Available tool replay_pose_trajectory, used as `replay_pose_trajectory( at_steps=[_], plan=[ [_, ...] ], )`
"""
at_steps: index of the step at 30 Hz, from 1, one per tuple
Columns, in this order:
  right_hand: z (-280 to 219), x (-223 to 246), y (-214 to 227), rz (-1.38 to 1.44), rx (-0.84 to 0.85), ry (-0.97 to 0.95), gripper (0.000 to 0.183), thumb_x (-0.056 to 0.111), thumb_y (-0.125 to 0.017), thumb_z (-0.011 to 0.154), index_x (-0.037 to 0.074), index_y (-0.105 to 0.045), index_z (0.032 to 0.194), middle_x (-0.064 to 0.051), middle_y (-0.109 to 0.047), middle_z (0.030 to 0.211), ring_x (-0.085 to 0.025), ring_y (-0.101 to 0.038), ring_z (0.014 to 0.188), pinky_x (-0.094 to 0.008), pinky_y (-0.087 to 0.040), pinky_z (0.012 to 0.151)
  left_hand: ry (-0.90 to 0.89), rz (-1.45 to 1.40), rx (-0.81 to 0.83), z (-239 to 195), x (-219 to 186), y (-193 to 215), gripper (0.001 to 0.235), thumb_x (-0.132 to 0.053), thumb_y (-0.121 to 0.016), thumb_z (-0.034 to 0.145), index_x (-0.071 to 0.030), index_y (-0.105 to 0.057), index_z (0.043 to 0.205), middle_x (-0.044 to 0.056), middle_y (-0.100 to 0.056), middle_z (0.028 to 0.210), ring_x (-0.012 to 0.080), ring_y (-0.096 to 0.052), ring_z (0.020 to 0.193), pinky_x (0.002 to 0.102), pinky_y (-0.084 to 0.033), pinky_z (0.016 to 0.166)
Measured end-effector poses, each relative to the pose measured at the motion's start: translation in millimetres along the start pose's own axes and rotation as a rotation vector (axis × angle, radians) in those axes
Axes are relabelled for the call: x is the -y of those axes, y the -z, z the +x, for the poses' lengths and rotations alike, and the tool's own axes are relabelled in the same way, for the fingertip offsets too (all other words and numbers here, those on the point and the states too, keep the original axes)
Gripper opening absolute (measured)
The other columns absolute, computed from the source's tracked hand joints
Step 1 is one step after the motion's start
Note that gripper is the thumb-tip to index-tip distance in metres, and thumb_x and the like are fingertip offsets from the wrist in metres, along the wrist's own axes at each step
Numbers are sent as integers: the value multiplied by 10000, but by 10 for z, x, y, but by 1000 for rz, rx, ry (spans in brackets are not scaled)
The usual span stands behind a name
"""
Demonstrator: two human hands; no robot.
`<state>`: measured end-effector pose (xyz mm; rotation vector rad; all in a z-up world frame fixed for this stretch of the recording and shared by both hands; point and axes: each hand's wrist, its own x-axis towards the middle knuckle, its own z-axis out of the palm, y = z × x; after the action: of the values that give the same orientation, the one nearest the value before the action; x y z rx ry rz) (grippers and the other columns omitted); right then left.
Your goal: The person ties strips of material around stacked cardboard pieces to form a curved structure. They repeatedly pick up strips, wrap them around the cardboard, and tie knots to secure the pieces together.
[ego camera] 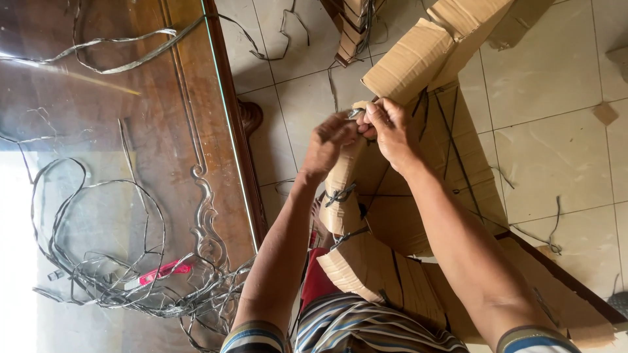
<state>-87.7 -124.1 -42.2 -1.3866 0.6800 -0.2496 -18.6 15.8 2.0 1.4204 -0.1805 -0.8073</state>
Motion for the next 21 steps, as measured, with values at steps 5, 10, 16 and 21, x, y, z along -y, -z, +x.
replay_pose_trajectory(
  at_steps=[5,10,16,21],
  plan=[
    [-73,297,-30,67,37,16,353,332,-598,1079,47,-595,871,-146,-735,917,-165,-745,807,-249,-627,650,-90,437,-2,354,692,133,166,-249,-741,916,-211,-792,1069,19,-758,784,186,-752,821,383,-601,791],
    [-118,314,118,-30,-34,109,359,353,-557,1110,11,-663,1101,-144,-676,1067,-211,-672,1008,-344,-624,813,33,74,-115,303,477,46,176,-218,-677,968,-81,-786,964,35,-746,769,58,-650,691,190,-581,682],
    [-138,681,12,-535,27,385,236,184,-648,1097,-11,-693,972,-177,-693,1060,-295,-695,902,-443,-630,702,-159,656,33,438,678,79,179,-205,-709,902,-173,-802,1052,94,-754,814,291,-755,763,418,-623,701],
    [310,122,111,-628,110,314,378,456,-602,1112,104,-680,1000,-112,-708,913,-303,-721,921,-442,-585,728,-92,627,5,373,651,104,171,-275,-694,892,-120,-747,843,106,-675,692,270,-700,701,440,-551,699]
  ],
)
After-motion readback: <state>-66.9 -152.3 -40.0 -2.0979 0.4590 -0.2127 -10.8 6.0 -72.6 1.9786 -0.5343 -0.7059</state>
